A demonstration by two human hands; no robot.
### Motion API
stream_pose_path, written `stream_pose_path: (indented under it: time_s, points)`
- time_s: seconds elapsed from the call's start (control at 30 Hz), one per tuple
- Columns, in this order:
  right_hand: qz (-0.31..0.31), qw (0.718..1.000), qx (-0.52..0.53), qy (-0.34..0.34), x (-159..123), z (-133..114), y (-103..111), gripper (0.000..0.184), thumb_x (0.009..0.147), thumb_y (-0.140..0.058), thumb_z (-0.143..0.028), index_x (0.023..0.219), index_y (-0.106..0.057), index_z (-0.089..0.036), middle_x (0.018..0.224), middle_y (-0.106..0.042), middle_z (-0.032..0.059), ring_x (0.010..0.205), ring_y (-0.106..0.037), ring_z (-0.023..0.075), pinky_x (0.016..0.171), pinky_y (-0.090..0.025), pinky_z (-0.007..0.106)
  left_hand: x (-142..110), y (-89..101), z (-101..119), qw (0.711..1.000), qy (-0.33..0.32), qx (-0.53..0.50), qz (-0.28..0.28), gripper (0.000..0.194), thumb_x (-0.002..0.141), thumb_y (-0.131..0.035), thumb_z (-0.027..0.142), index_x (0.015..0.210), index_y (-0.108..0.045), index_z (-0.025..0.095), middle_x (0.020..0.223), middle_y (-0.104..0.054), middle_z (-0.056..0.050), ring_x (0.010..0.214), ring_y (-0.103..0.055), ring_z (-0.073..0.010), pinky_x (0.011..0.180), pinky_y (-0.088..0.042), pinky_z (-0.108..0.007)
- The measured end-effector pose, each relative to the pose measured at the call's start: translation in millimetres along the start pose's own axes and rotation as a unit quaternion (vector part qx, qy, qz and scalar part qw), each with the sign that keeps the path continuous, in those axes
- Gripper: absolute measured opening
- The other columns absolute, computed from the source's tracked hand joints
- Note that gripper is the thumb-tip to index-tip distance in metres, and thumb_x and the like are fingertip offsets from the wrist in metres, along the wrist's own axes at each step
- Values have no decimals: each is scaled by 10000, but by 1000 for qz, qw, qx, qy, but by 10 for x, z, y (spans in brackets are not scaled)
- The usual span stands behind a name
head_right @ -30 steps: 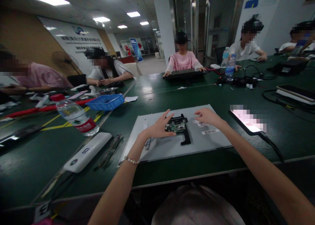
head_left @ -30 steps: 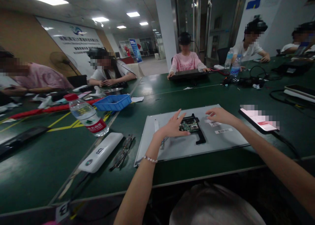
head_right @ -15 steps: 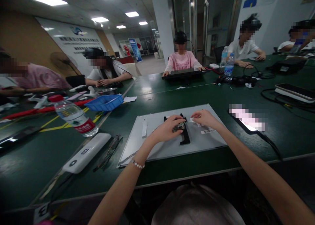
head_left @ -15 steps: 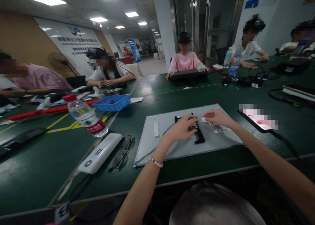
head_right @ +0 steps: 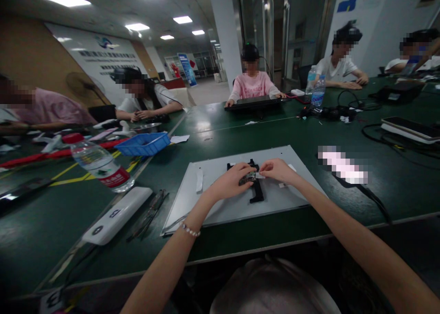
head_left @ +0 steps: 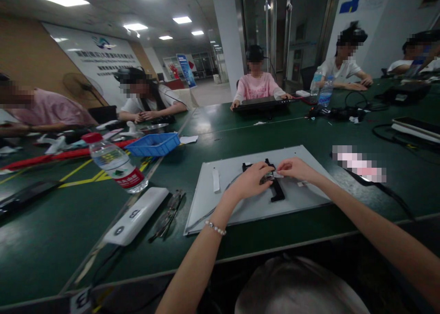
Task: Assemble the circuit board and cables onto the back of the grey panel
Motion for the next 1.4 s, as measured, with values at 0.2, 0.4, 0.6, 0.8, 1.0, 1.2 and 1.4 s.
stream_pose_path:
  time_s: [0.2,0.4,0.6,0.8,1.0,1.2,1.4]
  points:
    - [-12,1000,-18,0,-11,-43,-4,153,740,-613,-231,849,-677,-144,789,-716,51,722,-652,157,690,-508,260,2,34,64,1000,-8,12,-22,410,863,-495,250,1273,-500,235,1179,-519,-89,1083,-494,-248,948,-400,-394]
    - [-20,1000,-6,20,2,-23,-10,148,750,-610,-215,860,-678,-143,815,-719,64,729,-657,159,702,-512,269,17,6,68,999,-23,34,-24,331,867,-494,227,1189,-568,220,1158,-527,-81,1082,-495,-236,952,-398,-375]
    - [-11,999,-31,37,-13,-25,2,174,755,-611,-188,912,-679,-155,874,-718,61,824,-660,169,776,-516,291,27,-7,57,999,-24,40,-27,314,876,-491,244,1176,-577,217,1151,-536,-83,1088,-494,-238,961,-390,-389]
    - [28,985,-142,95,-75,-55,43,146,747,-625,-235,851,-710,-176,917,-698,55,868,-626,186,776,-491,295,29,-9,50,998,-26,39,-30,327,871,-496,239,1187,-574,216,1153,-539,-89,1083,-499,-241,960,-389,-384]
    - [15,976,-176,125,-77,-17,-4,132,731,-627,-219,822,-715,-184,878,-689,45,832,-614,182,730,-477,277,32,1,59,998,-29,48,-33,302,867,-505,230,1158,-582,209,1139,-549,-82,1075,-505,-230,949,-398,-373]
    - [30,985,-140,96,-76,-1,18,197,763,-610,-250,923,-702,-179,924,-693,52,792,-626,174,729,-485,277,28,1,56,998,-28,56,-30,320,868,-510,241,1181,-570,208,1139,-547,-79,1064,-509,-225,941,-403,-365]
    - [29,984,-158,82,-39,51,27,228,817,-565,-318,934,-710,-185,1003,-680,76,859,-629,192,771,-494,295,24,7,59,998,-25,47,-25,365,857,-516,228,1221,-532,208,1137,-551,-85,1064,-511,-230,936,-402,-372]
Point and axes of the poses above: each hand's wrist, its own x-axis towards the middle knuckle, its own y-axis out of the back of the hand, z = x × y, the point moved 2 cm from there along x, towards the middle knuckle
